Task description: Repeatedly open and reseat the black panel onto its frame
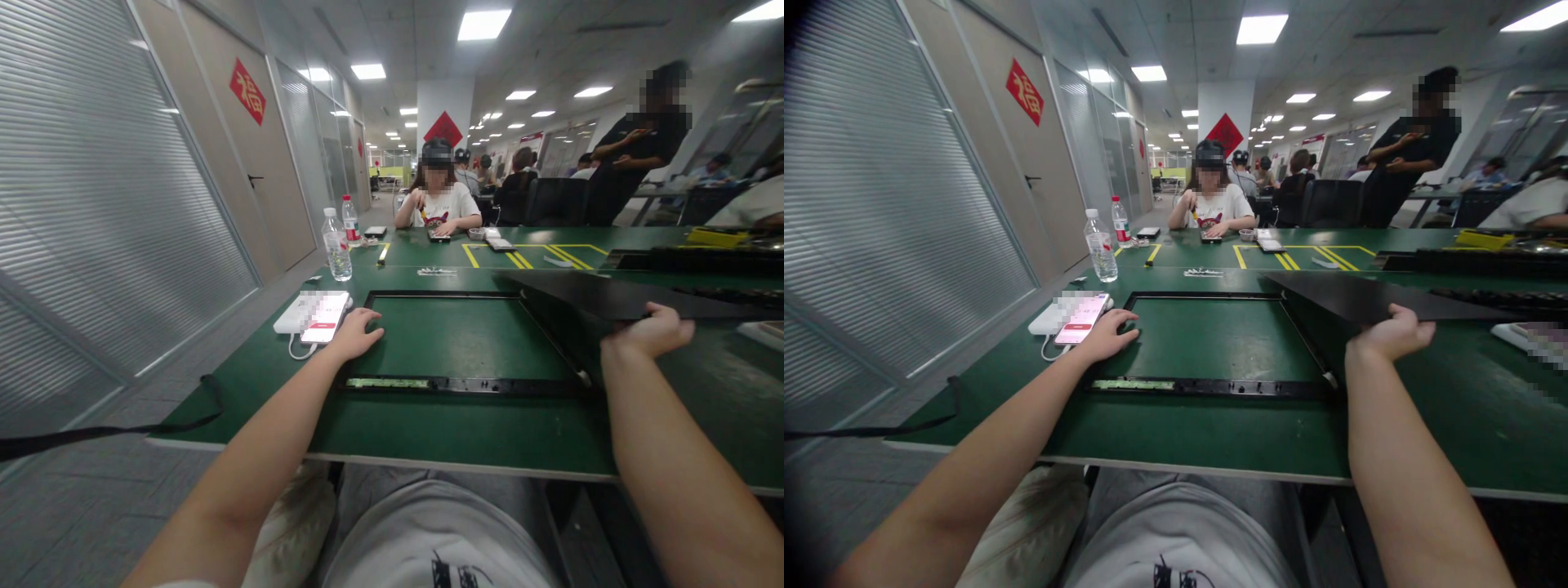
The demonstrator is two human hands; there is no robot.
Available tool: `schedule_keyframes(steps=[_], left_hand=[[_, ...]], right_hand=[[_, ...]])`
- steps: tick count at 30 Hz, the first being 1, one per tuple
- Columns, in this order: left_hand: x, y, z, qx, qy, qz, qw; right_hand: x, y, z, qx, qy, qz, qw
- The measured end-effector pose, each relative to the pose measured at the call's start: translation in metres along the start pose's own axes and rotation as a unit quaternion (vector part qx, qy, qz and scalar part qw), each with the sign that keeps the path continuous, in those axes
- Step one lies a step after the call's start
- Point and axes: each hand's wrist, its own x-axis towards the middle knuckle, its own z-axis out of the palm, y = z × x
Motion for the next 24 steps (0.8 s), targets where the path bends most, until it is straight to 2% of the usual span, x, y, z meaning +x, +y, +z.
schedule_keyframes(steps=[3, 9, 13, 17, 20, 24], left_hand=[[0.000, 0.001, -0.001, 0.004, -0.012, -0.003, 1.000], [0.001, 0.000, 0.000, 0.006, -0.013, 0.001, 1.000], [0.000, -0.001, 0.001, 0.008, -0.013, 0.008, 1.000], [-0.001, 0.000, 0.001, 0.011, -0.012, 0.013, 1.000], [-0.001, 0.001, 0.000, 0.014, -0.016, 0.014, 1.000], [-0.001, 0.001, 0.000, 0.009, -0.017, 0.016, 1.000]], right_hand=[[-0.006, 0.000, 0.002, 0.039, 0.035, -0.018, 0.998], [-0.006, 0.004, -0.002, 0.014, 0.025, 0.013, 1.000], [-0.004, 0.006, -0.005, -0.036, 0.036, 0.078, 0.996], [0.002, 0.010, -0.007, -0.081, 0.077, 0.145, 0.983], [0.008, 0.015, -0.009, -0.093, 0.099, 0.194, 0.971], [0.012, 0.021, -0.015, -0.091, 0.098, 0.241, 0.961]])
